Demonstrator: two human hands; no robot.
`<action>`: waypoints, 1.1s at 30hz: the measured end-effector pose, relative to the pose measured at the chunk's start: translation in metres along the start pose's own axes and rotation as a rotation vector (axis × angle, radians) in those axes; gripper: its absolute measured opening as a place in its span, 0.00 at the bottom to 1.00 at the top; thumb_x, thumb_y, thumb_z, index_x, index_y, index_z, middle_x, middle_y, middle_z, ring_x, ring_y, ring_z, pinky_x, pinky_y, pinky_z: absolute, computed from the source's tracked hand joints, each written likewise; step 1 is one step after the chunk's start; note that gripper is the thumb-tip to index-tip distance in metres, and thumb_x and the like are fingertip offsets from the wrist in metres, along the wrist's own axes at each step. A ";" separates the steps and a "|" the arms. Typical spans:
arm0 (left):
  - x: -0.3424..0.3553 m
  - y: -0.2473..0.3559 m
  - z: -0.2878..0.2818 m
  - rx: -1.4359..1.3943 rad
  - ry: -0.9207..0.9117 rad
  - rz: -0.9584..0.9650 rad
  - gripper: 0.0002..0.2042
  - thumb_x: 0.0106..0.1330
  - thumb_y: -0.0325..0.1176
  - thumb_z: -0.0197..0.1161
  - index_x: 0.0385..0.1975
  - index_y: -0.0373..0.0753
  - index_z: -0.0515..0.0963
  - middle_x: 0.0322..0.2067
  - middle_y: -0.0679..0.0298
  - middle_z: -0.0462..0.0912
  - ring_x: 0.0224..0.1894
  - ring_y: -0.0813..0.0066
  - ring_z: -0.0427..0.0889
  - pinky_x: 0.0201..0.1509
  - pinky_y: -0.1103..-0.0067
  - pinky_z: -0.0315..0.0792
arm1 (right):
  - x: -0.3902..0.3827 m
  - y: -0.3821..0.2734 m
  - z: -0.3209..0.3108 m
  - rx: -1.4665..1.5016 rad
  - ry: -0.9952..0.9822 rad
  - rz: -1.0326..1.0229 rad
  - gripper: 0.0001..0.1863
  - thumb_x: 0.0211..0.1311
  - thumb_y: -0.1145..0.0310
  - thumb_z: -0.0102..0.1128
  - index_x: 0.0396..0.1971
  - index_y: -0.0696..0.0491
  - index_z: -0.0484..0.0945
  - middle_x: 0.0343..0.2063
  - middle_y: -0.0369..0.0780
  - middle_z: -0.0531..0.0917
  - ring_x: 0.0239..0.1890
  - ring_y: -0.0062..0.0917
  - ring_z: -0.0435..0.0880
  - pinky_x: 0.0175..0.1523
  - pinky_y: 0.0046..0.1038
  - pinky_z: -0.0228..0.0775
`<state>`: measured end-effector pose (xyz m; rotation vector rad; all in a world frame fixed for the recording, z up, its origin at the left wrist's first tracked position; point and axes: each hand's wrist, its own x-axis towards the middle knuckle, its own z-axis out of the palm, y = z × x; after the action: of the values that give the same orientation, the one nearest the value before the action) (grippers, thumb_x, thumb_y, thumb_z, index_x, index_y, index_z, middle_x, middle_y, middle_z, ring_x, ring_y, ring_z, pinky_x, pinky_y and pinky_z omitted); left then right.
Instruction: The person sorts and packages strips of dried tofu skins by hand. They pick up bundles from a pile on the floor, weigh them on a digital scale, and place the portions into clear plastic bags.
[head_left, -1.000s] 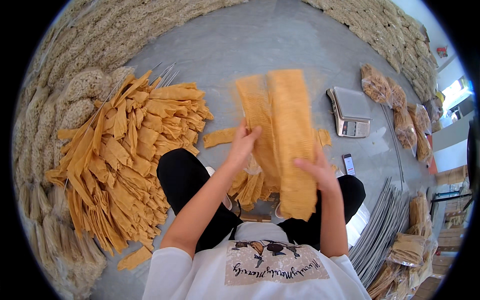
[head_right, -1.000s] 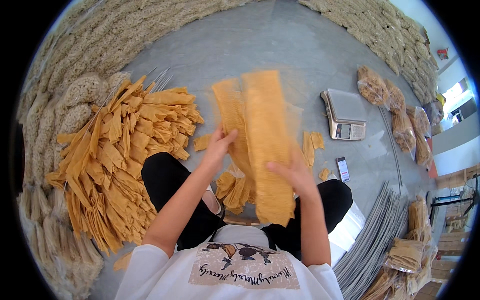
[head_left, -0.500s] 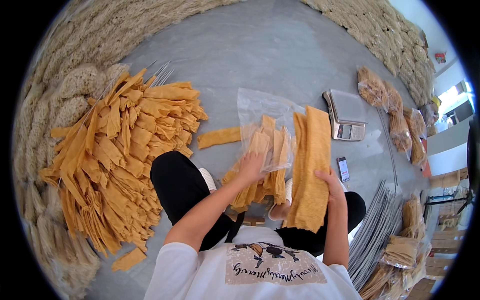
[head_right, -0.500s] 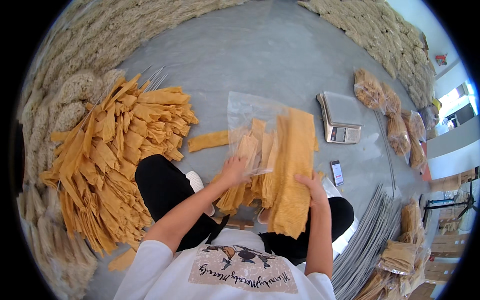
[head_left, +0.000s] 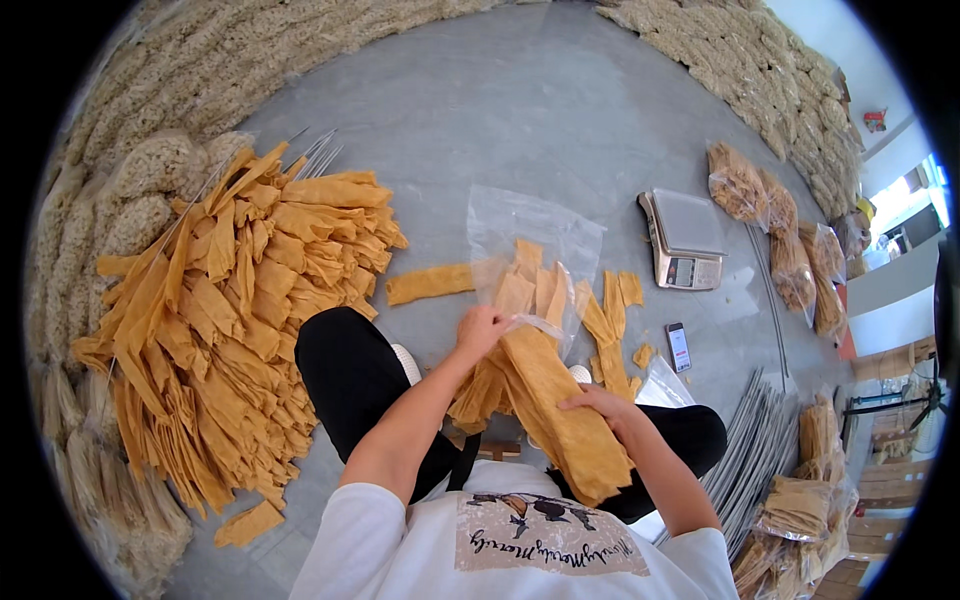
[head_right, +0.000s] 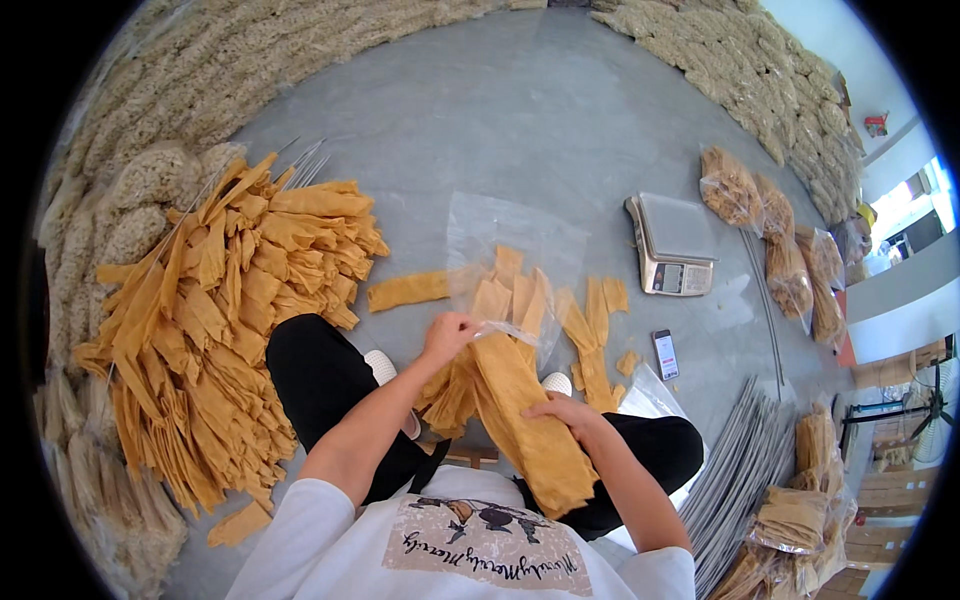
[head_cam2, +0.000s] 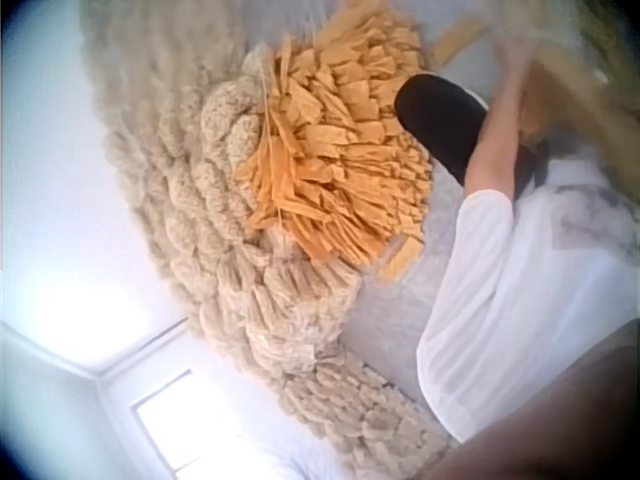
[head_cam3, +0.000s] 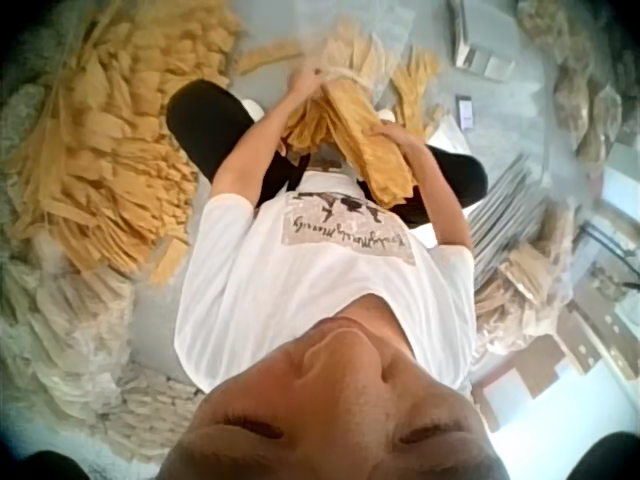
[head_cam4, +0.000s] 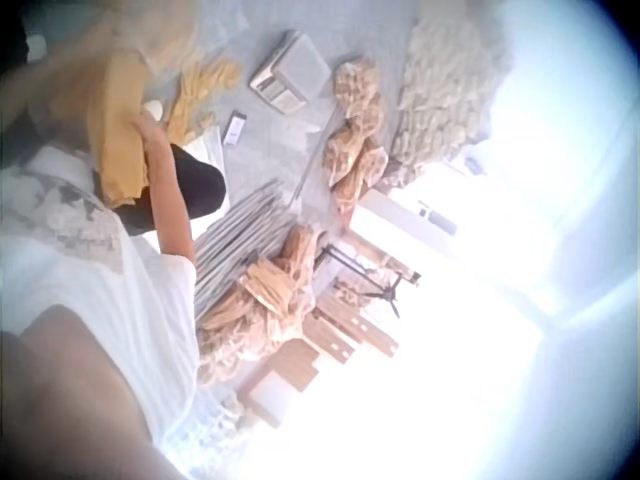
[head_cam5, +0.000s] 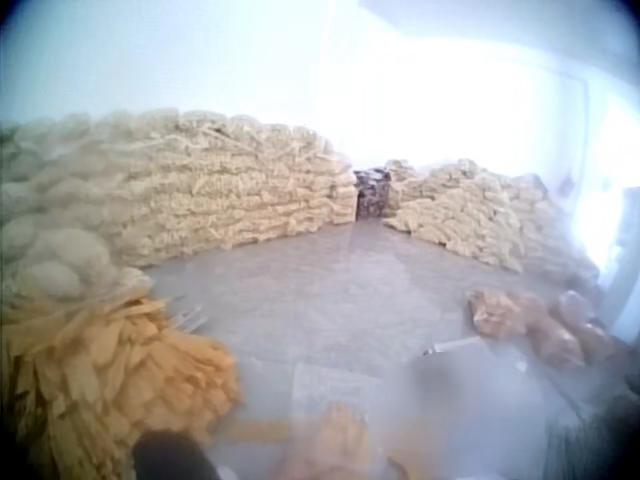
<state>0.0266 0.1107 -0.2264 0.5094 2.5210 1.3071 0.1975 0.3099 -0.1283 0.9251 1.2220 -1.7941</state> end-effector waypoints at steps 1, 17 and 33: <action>-0.005 0.005 -0.002 0.014 -0.002 0.045 0.17 0.56 0.43 0.63 0.19 0.33 0.77 0.22 0.50 0.78 0.26 0.52 0.77 0.29 0.64 0.68 | 0.008 -0.005 0.004 0.027 0.002 -0.044 0.33 0.45 0.73 0.69 0.55 0.57 0.67 0.44 0.40 0.79 0.43 0.27 0.81 0.49 0.29 0.74; -0.040 0.097 -0.082 0.429 -0.316 0.131 0.11 0.53 0.38 0.63 0.30 0.38 0.81 0.27 0.52 0.82 0.37 0.51 0.81 0.42 0.63 0.73 | 0.246 0.013 -0.012 -0.650 0.344 -0.811 0.30 0.48 0.73 0.61 0.53 0.62 0.65 0.46 0.48 0.76 0.48 0.35 0.75 0.51 0.31 0.68; -0.044 -0.233 -0.376 0.287 0.586 -0.662 0.38 0.51 0.43 0.68 0.59 0.31 0.59 0.55 0.39 0.68 0.58 0.47 0.68 0.63 0.67 0.63 | 0.127 0.021 0.056 -0.958 0.561 -0.882 0.29 0.53 0.75 0.57 0.58 0.60 0.65 0.61 0.52 0.64 0.63 0.45 0.62 0.62 0.38 0.61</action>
<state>-0.1203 -0.3079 -0.2036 -0.7256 2.9391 0.9192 0.1509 0.2275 -0.2316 0.2893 2.8108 -1.1756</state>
